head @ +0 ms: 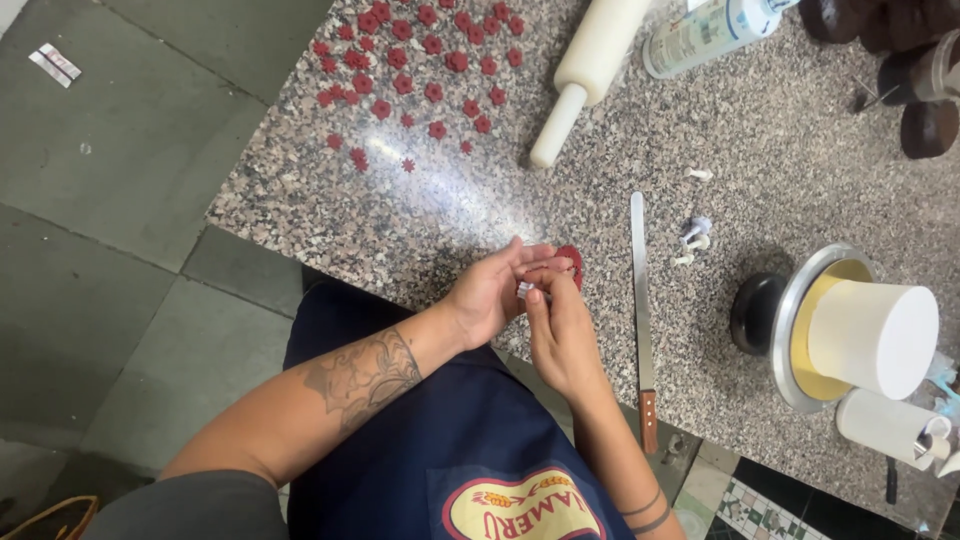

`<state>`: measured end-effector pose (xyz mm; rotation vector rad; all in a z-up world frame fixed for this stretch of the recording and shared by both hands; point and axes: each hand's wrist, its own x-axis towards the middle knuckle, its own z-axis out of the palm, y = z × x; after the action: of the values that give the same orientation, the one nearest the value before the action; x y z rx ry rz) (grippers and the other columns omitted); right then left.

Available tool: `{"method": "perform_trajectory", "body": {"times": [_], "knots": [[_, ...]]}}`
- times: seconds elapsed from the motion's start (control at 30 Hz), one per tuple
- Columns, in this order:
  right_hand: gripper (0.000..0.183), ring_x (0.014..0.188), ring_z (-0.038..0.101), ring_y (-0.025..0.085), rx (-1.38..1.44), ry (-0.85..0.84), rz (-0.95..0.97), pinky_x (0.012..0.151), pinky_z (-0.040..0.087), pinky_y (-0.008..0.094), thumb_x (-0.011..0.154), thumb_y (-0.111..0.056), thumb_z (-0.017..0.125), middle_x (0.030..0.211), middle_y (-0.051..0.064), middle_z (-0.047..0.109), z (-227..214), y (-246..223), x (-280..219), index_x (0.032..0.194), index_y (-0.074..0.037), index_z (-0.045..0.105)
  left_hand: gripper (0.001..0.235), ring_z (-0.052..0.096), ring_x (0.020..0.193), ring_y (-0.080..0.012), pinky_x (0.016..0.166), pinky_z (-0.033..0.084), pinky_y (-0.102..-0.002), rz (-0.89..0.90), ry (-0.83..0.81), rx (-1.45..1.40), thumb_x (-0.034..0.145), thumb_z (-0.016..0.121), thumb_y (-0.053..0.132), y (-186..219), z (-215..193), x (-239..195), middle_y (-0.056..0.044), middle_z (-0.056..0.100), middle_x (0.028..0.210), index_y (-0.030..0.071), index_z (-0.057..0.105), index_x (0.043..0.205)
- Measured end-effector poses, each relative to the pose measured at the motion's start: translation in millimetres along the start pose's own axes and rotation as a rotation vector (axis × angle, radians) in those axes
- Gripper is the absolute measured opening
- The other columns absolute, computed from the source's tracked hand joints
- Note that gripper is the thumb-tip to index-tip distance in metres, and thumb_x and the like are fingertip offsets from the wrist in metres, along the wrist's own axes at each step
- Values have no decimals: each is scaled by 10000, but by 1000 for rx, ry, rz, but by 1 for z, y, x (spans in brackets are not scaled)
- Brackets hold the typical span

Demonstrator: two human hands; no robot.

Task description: Organizing small red fondant flowers and using an offset spatula and rolling pin to manipulate red fondant on a workstation.

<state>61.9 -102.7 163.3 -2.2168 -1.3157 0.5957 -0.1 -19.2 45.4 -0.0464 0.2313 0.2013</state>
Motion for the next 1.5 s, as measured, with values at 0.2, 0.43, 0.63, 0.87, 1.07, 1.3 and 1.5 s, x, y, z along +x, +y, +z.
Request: {"method": "perform_trajectory", "body": {"times": [0.2,0.43,0.63,0.87,1.07,1.3,1.5], "knots": [[228,946,699,372,-53,-15,202,799,534,426,1082,-210,458,1026,206,695,3,12,-3,1136,-20,572,443,596,1240,-230,1068,444,-430,-6,15,97,1072,434,349,-5,-7,2,-137,647,1345,26,558,1350],[229,952,705,270,40,73,53,822,556,378,1103,-157,475,1082,160,688,-3,46,-10,1240,-6,581,379,629,1210,-196,1047,461,-412,4,4,102,1027,477,243,1,-10,-3,-100,683,1302,44,588,1330],[315,683,594,122,251,252,420,614,506,284,999,-132,627,961,83,737,-44,112,-27,1302,-46,626,406,642,1217,-297,1097,492,-454,126,95,-62,1049,498,315,28,-37,3,-185,668,1284,-16,636,1239],[138,745,698,295,-325,97,97,651,552,396,901,-142,752,933,130,710,-17,117,-21,1022,-84,721,464,624,1272,-320,1103,484,-449,167,169,19,1070,454,393,40,-54,4,-199,650,1331,-1,589,1275],[112,798,672,387,-440,21,56,680,534,485,883,-129,743,919,150,680,-7,108,-3,984,-94,712,474,610,1300,-325,1122,476,-448,170,125,28,1079,442,407,40,-59,5,-210,630,1371,6,579,1292],[137,833,659,414,-526,-66,37,705,515,518,846,-2,674,880,164,644,12,124,4,938,-56,588,488,591,1328,-322,1141,464,-450,179,102,75,1087,426,410,39,-57,3,-210,616,1395,9,554,1335],[196,822,665,424,-438,-60,23,690,527,500,751,-20,710,902,186,681,-5,125,2,925,-48,625,500,597,1324,-321,1126,470,-456,160,97,120,1083,413,411,42,-63,11,-209,618,1389,3,546,1339]]}}
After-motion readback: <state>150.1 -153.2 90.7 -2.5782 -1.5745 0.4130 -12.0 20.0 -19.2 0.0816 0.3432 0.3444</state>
